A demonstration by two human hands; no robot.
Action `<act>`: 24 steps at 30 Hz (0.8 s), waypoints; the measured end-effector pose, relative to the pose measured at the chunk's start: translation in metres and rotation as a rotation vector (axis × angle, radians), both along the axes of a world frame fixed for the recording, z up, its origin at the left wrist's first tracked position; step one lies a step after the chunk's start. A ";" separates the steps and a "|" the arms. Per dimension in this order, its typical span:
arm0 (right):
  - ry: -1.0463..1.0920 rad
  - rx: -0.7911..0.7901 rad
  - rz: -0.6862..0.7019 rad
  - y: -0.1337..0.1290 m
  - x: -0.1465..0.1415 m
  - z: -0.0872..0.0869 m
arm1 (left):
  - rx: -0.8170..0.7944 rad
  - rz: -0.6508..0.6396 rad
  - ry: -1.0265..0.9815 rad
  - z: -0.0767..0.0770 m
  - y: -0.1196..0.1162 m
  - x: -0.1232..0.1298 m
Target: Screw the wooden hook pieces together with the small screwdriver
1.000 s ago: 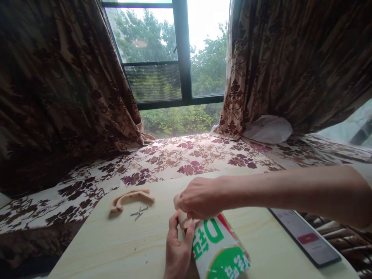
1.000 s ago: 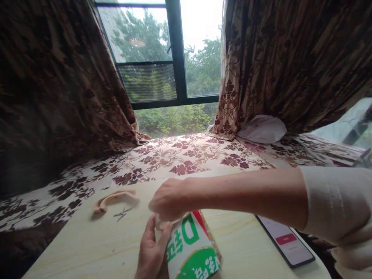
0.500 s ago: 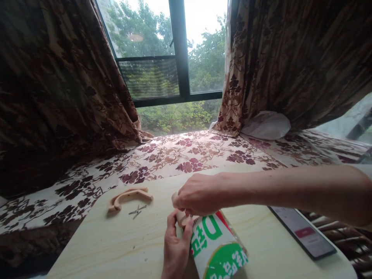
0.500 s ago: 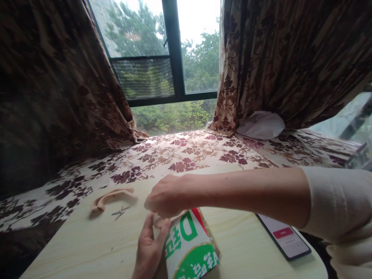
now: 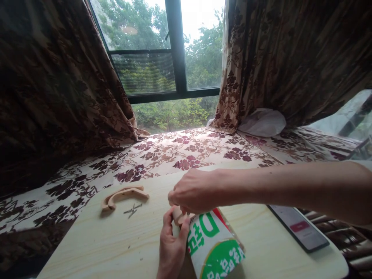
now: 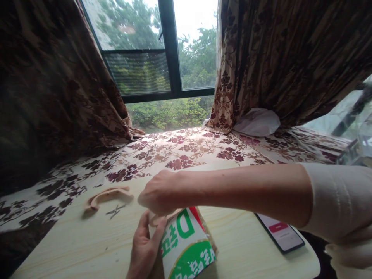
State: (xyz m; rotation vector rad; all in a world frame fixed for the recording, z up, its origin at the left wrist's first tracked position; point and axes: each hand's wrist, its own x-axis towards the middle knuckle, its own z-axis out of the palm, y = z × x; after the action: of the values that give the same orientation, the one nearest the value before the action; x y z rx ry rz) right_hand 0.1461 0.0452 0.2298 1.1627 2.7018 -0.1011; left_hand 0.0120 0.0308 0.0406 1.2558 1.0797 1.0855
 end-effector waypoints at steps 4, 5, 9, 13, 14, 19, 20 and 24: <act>-0.001 0.025 -0.062 -0.002 0.001 -0.005 | -0.002 0.020 -0.002 0.002 0.000 0.001; 0.000 0.037 -0.080 -0.003 0.001 -0.006 | -0.005 0.024 -0.001 0.002 0.000 0.001; -0.009 0.052 -0.118 -0.005 0.002 -0.005 | -0.003 0.032 0.006 0.004 -0.002 0.001; -0.021 0.014 -0.073 -0.004 0.003 0.001 | 0.009 0.031 0.014 0.004 -0.002 0.001; -0.021 0.004 -0.059 -0.004 0.004 0.002 | 0.012 0.032 0.017 0.004 -0.002 0.002; -0.019 0.006 -0.057 -0.002 0.006 -0.003 | 0.030 0.035 0.028 0.004 -0.002 0.002; -0.018 0.014 -0.065 -0.003 0.006 -0.005 | 0.034 0.035 0.030 0.005 -0.002 0.002; -0.020 0.042 -0.088 -0.004 0.007 -0.005 | 0.035 0.039 0.047 0.008 -0.003 0.002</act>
State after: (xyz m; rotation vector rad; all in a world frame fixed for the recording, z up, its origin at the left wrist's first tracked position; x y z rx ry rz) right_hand 0.1527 0.0408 0.2250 1.2874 2.6476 -0.0453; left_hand 0.0135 0.0277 0.0489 1.2984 1.1286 1.1137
